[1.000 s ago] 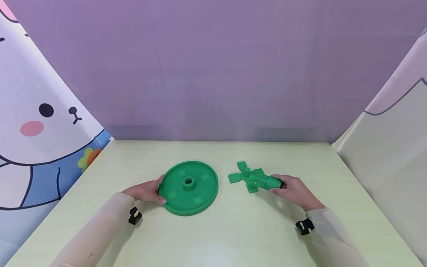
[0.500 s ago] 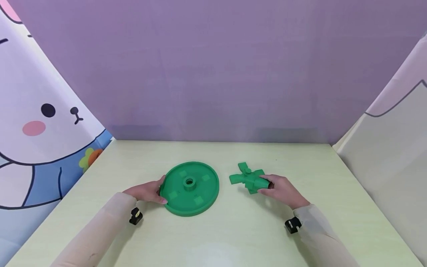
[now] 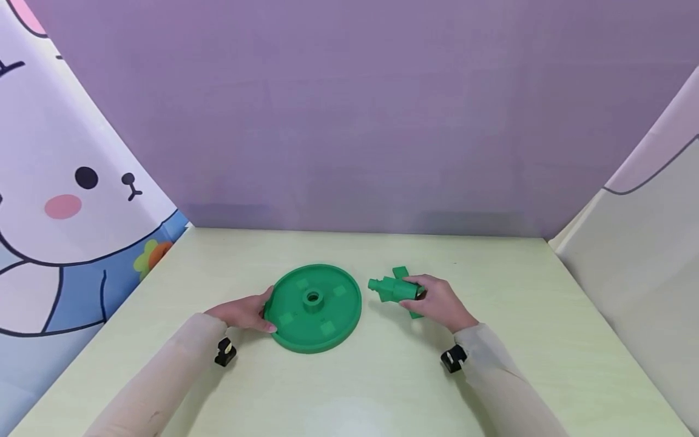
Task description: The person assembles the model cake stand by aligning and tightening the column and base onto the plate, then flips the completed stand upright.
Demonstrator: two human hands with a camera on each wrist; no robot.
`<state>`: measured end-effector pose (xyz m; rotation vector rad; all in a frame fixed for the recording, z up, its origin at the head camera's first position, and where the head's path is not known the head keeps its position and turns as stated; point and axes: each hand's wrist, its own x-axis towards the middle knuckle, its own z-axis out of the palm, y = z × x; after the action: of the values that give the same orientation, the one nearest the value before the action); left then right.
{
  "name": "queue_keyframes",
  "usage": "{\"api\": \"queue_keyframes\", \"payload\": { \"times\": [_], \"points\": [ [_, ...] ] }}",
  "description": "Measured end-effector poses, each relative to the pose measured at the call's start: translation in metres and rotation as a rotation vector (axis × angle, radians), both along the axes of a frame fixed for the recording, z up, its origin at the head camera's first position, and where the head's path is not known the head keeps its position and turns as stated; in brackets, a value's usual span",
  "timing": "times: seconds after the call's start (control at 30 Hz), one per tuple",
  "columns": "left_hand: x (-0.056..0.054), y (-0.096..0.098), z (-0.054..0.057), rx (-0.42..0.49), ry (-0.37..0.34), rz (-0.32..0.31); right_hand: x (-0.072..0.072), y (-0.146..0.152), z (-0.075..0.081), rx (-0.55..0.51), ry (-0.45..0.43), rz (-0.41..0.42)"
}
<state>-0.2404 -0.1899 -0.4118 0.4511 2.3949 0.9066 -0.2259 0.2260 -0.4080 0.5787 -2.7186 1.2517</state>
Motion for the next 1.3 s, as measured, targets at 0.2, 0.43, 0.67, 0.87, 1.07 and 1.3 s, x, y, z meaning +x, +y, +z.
{"api": "queue_keyframes", "payload": {
  "times": [0.2,0.43,0.67,0.87,1.07,1.3],
  "points": [
    [0.001,0.002,0.001,-0.017,0.003,0.006,-0.008,-0.016,0.000,-0.003,0.011,0.025],
    [-0.002,0.000,-0.004,-0.014,-0.003,0.024,-0.010,-0.035,-0.002,-0.017,0.013,0.054],
    [-0.002,0.001,-0.002,-0.002,-0.003,0.029,-0.010,-0.052,0.003,0.061,0.136,0.084],
    [-0.001,0.000,-0.003,0.008,0.008,0.018,-0.012,-0.066,0.008,0.112,0.129,0.078],
    [0.001,0.001,-0.005,0.017,-0.002,0.043,-0.011,-0.076,0.017,0.141,0.114,0.101],
    [0.003,0.001,-0.003,0.036,-0.003,0.052,-0.012,-0.084,0.019,0.145,0.112,0.103]
  ]
}}
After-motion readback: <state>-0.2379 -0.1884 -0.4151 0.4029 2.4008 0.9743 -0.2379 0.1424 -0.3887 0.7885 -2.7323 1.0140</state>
